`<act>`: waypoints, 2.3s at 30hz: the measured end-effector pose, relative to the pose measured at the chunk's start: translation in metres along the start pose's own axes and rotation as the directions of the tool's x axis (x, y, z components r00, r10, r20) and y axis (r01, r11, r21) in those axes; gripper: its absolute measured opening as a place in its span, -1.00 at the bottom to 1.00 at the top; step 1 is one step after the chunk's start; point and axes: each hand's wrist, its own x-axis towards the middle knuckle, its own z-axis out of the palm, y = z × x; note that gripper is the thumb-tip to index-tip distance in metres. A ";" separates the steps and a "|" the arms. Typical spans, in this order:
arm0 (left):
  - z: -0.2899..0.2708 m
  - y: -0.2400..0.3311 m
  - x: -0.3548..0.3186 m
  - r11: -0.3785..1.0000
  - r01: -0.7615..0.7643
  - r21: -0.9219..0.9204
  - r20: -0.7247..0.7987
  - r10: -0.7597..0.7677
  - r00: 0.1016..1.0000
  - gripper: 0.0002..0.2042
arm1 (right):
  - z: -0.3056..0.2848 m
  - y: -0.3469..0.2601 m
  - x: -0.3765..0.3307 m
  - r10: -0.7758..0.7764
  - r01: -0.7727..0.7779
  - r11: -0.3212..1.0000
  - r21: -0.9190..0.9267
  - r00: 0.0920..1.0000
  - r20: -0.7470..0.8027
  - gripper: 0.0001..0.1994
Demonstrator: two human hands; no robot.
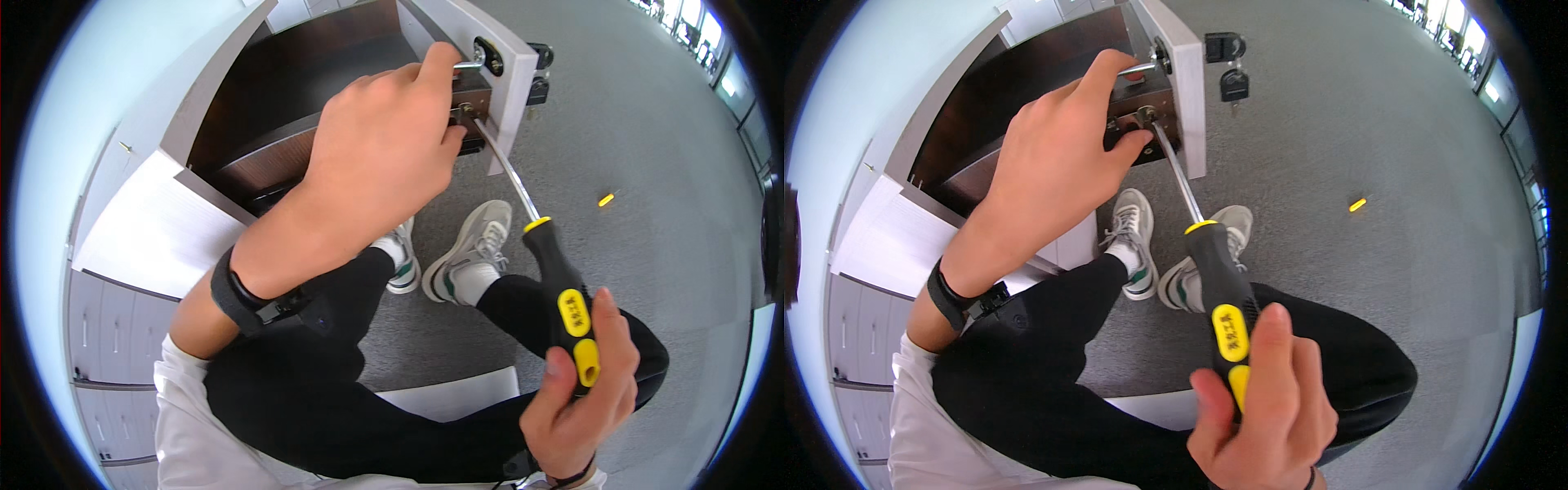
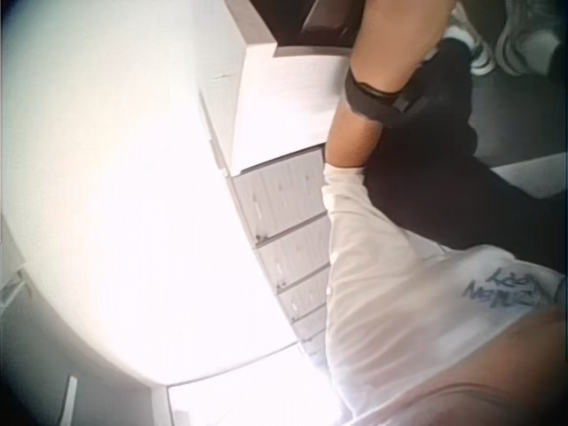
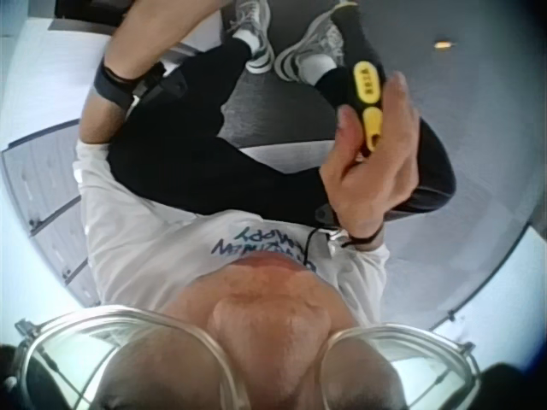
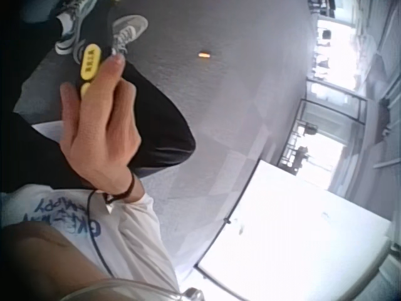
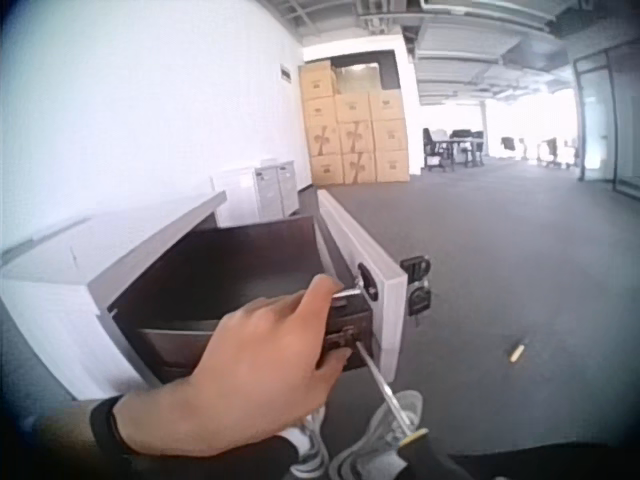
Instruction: The person uses a screwdriver to tighten screws on the side of a white drawer, securing the drawer to the cabinet frame. The person then moves to the front of the drawer and tightens additional screws on the drawer face.
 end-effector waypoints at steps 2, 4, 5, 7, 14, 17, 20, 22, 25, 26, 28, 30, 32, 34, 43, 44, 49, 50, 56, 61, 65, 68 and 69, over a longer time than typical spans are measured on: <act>-0.001 0.000 -0.001 1.000 -0.009 0.015 -0.008 0.009 1.000 -0.63 | 0.002 0.003 0.000 -0.034 0.030 0.995 0.092 0.999 0.034 -0.52; -0.002 0.001 -0.003 1.000 0.006 0.030 -0.006 -0.006 1.000 -0.61 | 0.005 0.003 0.000 -0.068 0.064 0.989 0.131 0.997 0.024 -0.51; -0.002 0.002 -0.003 0.999 0.011 0.031 -0.015 -0.011 1.000 -0.58 | 0.007 0.002 0.000 -0.099 0.097 0.984 0.148 0.995 0.001 -0.49; -0.001 0.003 -0.004 0.999 0.018 0.039 -0.022 -0.017 1.000 -0.55 | 0.012 0.000 0.000 -0.151 0.155 0.977 0.149 0.988 -0.035 -0.45; -0.001 0.003 -0.006 0.998 0.032 0.046 0.020 -0.033 0.999 -0.53 | 0.012 -0.002 0.003 -0.276 0.281 0.955 0.092 0.959 -0.061 -0.44; -0.003 0.001 -0.006 0.998 0.009 0.056 0.034 -0.011 0.999 -0.50 | 0.009 -0.001 0.010 -0.317 0.322 0.946 0.043 0.944 -0.086 -0.46; -0.005 0.000 -0.008 0.998 -0.016 0.059 0.011 0.016 1.000 -0.48 | 0.009 -0.001 0.011 -0.432 0.403 0.887 -0.225 0.897 -0.096 -0.49; -0.006 0.000 -0.008 0.998 -0.019 0.051 0.007 0.019 1.000 -0.46 | 0.010 -0.002 0.011 -0.322 0.311 0.944 -0.110 0.940 -0.115 -0.51; -0.009 -0.001 -0.010 0.999 0.015 0.031 0.040 -0.016 0.999 -0.44 | 0.011 -0.001 0.008 -0.231 0.237 0.970 0.048 0.967 -0.104 -0.32; -0.010 -0.002 -0.010 0.999 0.035 0.024 0.064 -0.037 0.997 -0.43 | 0.011 0.000 0.008 -0.291 0.294 0.956 0.016 0.952 -0.092 -0.17; -0.011 -0.001 -0.011 0.999 0.033 0.015 0.069 -0.034 0.997 -0.40 | 0.013 0.002 0.009 -0.359 0.395 0.892 0.221 0.915 -0.186 -0.15; -0.012 0.000 -0.013 1.000 0.000 0.007 0.031 0.000 1.000 -0.35 | 0.014 0.000 0.008 -0.301 0.346 0.903 0.257 0.933 -0.197 -0.29; -0.012 0.001 -0.014 0.997 -0.059 0.054 -0.011 0.060 0.998 -0.35 | 0.016 -0.002 0.008 -0.201 0.253 0.898 0.361 0.964 -0.177 -0.37; -0.012 0.002 -0.014 0.996 -0.068 0.056 -0.021 0.069 0.997 -0.33 | 0.018 -0.003 0.007 -0.080 0.152 0.882 0.446 0.981 -0.175 -0.39; -0.013 0.003 -0.015 0.999 0.007 0.041 0.024 -0.008 1.000 -0.37 | 0.013 -0.010 -0.006 0.242 -0.196 0.900 0.388 0.967 -0.073 -0.21; -0.013 0.003 -0.015 0.999 0.026 0.022 0.035 -0.027 0.999 -0.38 | 0.011 -0.011 -0.007 0.219 -0.195 0.946 0.259 0.974 -0.065 -0.26; -0.012 0.005 -0.014 0.996 0.074 0.054 0.051 -0.077 0.996 -0.45 | 0.009 -0.015 -0.007 -0.124 0.134 0.987 0.092 0.986 -0.110 -0.52; -0.012 0.006 -0.013 0.995 0.082 0.057 0.056 -0.085 0.995 -0.46 | 0.010 -0.014 -0.005 -0.176 0.190 0.961 0.201 0.981 -0.087 -0.47; -0.013 0.005 -0.015 0.996 0.055 0.069 0.056 -0.059 0.997 -0.46 | 0.008 -0.002 0.005 -0.296 0.304 0.936 0.177 0.953 -0.068 -0.39; -0.014 0.006 -0.015 0.997 0.056 0.061 0.073 -0.061 0.995 -0.44 | 0.020 0.000 -0.004 -0.024 0.085 0.929 0.360 0.985 -0.171 0.05; -0.013 0.007 -0.016 0.995 0.046 0.083 0.055 -0.051 0.997 -0.42 | 0.021 -0.004 -0.015 0.028 -0.004 0.986 0.164 0.989 -0.145 -0.21; -0.013 0.008 -0.017 0.996 0.041 0.084 0.052 -0.045 0.998 -0.41 | 0.016 -0.006 -0.014 -0.105 0.119 0.988 0.097 0.985 -0.135 -0.41; -0.013 0.008 -0.017 0.996 0.042 0.080 0.048 -0.046 0.998 -0.41 | 0.015 -0.009 -0.013 -0.155 0.166 0.979 0.121 0.983 -0.099 -0.46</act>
